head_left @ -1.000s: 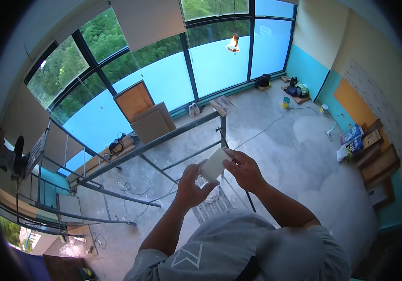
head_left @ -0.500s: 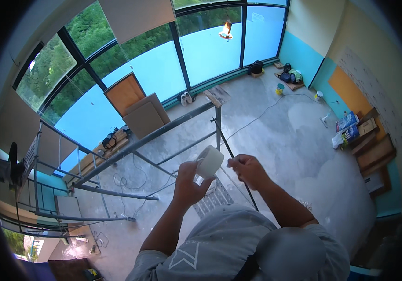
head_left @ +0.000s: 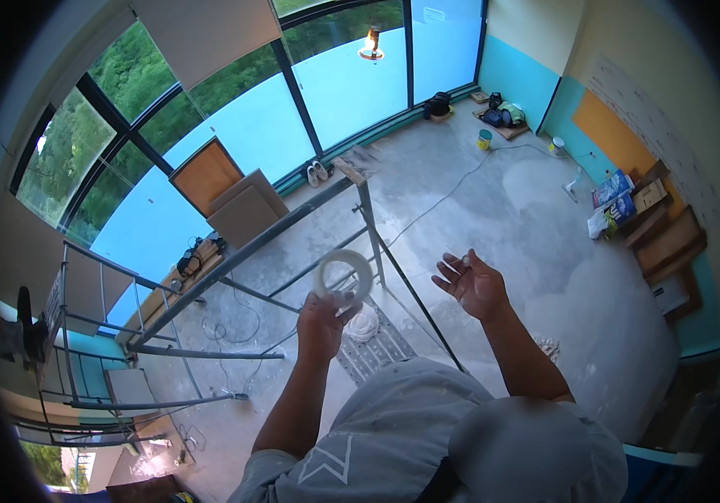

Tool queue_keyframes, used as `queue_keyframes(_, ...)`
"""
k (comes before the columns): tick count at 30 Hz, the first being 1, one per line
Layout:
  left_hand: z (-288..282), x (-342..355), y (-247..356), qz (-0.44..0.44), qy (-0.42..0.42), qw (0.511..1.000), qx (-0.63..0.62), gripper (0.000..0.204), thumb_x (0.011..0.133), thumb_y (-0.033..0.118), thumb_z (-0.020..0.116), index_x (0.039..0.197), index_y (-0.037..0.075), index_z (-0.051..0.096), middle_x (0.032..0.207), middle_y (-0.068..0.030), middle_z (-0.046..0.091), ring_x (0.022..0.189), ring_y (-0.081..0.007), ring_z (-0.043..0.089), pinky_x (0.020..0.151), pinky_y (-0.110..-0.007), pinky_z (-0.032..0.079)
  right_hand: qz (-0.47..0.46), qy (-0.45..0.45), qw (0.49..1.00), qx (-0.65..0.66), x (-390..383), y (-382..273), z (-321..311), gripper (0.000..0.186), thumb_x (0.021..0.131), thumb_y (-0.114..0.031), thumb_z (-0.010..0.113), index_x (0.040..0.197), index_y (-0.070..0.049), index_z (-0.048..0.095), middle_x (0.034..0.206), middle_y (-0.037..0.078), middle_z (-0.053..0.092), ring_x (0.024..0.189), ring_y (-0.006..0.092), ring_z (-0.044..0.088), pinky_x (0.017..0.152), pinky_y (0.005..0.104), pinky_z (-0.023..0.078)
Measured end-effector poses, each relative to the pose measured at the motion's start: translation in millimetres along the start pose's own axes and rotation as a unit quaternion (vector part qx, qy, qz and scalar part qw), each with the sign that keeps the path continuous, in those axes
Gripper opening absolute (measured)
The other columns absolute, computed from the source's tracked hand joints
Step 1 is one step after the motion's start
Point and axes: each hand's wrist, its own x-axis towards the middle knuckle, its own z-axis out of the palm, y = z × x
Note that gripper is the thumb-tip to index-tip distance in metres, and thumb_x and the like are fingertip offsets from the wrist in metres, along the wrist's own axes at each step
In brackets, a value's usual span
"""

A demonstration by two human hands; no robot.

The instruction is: The person applies mesh tape to cracks in a ceiling by hand and then spreads joint compound over the tape using a putty knife.

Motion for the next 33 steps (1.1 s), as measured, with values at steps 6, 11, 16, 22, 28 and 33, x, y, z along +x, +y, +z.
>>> queue_keyframes(6, 21, 11, -26, 0.075, 0.073, 0.991, 0.078, 0.043, 0.092, 0.018, 0.062, 0.128, 0.005, 0.041, 0.123, -0.0109, 0.054, 0.107, -0.0266, 0.059, 0.094, -0.049, 0.048, -0.043, -0.076, 0.991, 0.103, 3, -21, -62, 0.03, 0.099, -0.029, 0.052, 0.075, -0.01, 0.052, 0.075, 0.005, 0.055, 0.073, 0.0217, 0.054, 0.084, 0.0421, 0.047)
queue_keyframes(11, -1, 24, -54, 0.162, 0.113, 0.919, 0.341, 0.036, 0.089, 0.015, 0.064, 0.119, 0.001, 0.049, 0.108, -0.0135, 0.063, 0.098, -0.0278, 0.064, 0.086, -0.037, 0.05, -0.109, 0.032, 0.99, 0.085, -2, -50, -83, 0.028, 0.098, -0.029, 0.054, 0.075, -0.013, 0.049, 0.064, 0.001, 0.045, 0.059, 0.0159, 0.043, 0.06, 0.0329, 0.041)
queue_keyframes(16, 30, 13, -54, 0.222, 0.079, 0.735, 0.635, 0.034, 0.084, 0.016, 0.068, 0.111, -0.001, 0.054, 0.097, -0.0203, 0.067, 0.088, -0.0348, 0.066, 0.08, -0.039, 0.051, -0.234, 0.128, 0.963, -0.039, -13, -100, -128, 0.03, 0.096, -0.03, 0.055, 0.073, -0.015, 0.043, 0.06, -0.002, 0.036, 0.052, 0.0109, 0.035, 0.046, 0.0278, 0.028)
queue_keyframes(22, 30, 20, -54, 0.325, 0.057, 0.588, 0.738, 0.028, 0.081, 0.013, 0.069, 0.103, -0.001, 0.06, 0.093, -0.0219, 0.065, 0.087, -0.0398, 0.061, 0.078, -0.046, 0.047, -0.182, 0.126, 0.962, -0.158, -43, -127, -157, 0.029, 0.095, -0.029, 0.057, 0.073, -0.015, 0.043, 0.057, -0.003, 0.035, 0.044, 0.0097, 0.03, 0.041, 0.0267, 0.024)
queue_keyframes(28, 19, 31, -30, 0.373, 0.067, 0.497, 0.781, 0.024, 0.078, 0.01, 0.071, 0.099, 0.001, 0.062, 0.088, -0.0186, 0.066, 0.088, -0.037, 0.061, 0.082, -0.047, 0.044, -0.286, 0.282, 0.849, -0.343, -66, -175, -222, 0.029, 0.095, -0.028, 0.058, 0.072, -0.02, 0.042, 0.053, -0.008, 0.035, 0.04, 0.0032, 0.027, 0.034, 0.0228, 0.023)
queue_keyframes(33, 24, 27, -19, 0.272, 0.12, 0.649, 0.701, 0.034, 0.081, 0.014, 0.071, 0.108, -0.001, 0.059, 0.097, -0.0211, 0.066, 0.093, -0.0376, 0.064, 0.082, -0.042, 0.049, -0.188, 0.436, 0.404, -0.782, -105, -225, -293, 0.029, 0.085, -0.022, 0.067, 0.106, -0.004, 0.06, 0.125, 0.019, 0.052, 0.115, 0.0364, 0.051, 0.094, 0.0546, 0.042)
